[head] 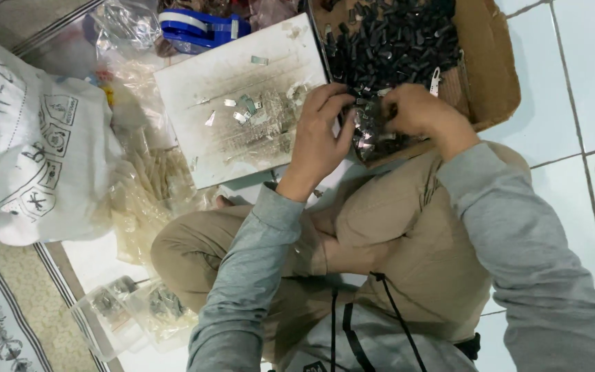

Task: Sorting small electronic components from a pile into a cardboard box

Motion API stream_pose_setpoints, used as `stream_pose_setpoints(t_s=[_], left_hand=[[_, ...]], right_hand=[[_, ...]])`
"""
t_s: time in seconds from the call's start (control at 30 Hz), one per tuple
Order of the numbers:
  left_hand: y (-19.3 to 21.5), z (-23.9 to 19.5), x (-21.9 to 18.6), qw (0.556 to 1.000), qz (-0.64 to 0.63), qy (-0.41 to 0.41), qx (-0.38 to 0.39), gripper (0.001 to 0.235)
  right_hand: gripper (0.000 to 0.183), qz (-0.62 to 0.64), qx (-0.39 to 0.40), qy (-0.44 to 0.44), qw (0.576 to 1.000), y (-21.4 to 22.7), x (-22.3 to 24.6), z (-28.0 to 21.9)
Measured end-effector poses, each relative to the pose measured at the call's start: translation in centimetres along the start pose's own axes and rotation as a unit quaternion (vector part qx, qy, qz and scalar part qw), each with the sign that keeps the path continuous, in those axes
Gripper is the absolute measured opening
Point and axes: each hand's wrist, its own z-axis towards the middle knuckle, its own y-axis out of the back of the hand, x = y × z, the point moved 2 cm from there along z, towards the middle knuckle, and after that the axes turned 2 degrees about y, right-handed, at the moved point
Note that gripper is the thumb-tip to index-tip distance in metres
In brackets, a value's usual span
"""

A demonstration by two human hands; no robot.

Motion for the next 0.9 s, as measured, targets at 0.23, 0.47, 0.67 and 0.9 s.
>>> stream_pose_setpoints(t_s=[0.23, 0.47, 0.67, 0.9], left_hand=[[-5.2, 1.5, -1.7, 0.9, -0.316, 0.298, 0.045, 0.033], [-11.9, 0.2, 0.3, 0.604, -0.634, 0.483, 0.024, 0.053], [-14.2, -1.0, 3.8, 0.552, -0.668, 0.497, -0.05, 0.04], [-14.3, -0.9, 4.0, 0.576, -0.659, 0.477, -0.075, 0.026]], right_hand=[[0.017, 0.269, -0.003, -0.038, 0.962, 7.7, 2.3, -5.0], [0.021, 0.448, -0.055, 0.012, 0.892, 6.9, 3.2, -5.8], [0.023, 0.457, -0.048, 0.008, 0.888, 6.1, 0.9, -4.0], [0.032, 0.453, -0.052, 0.036, 0.889, 6.2, 0.4, -3.7]])
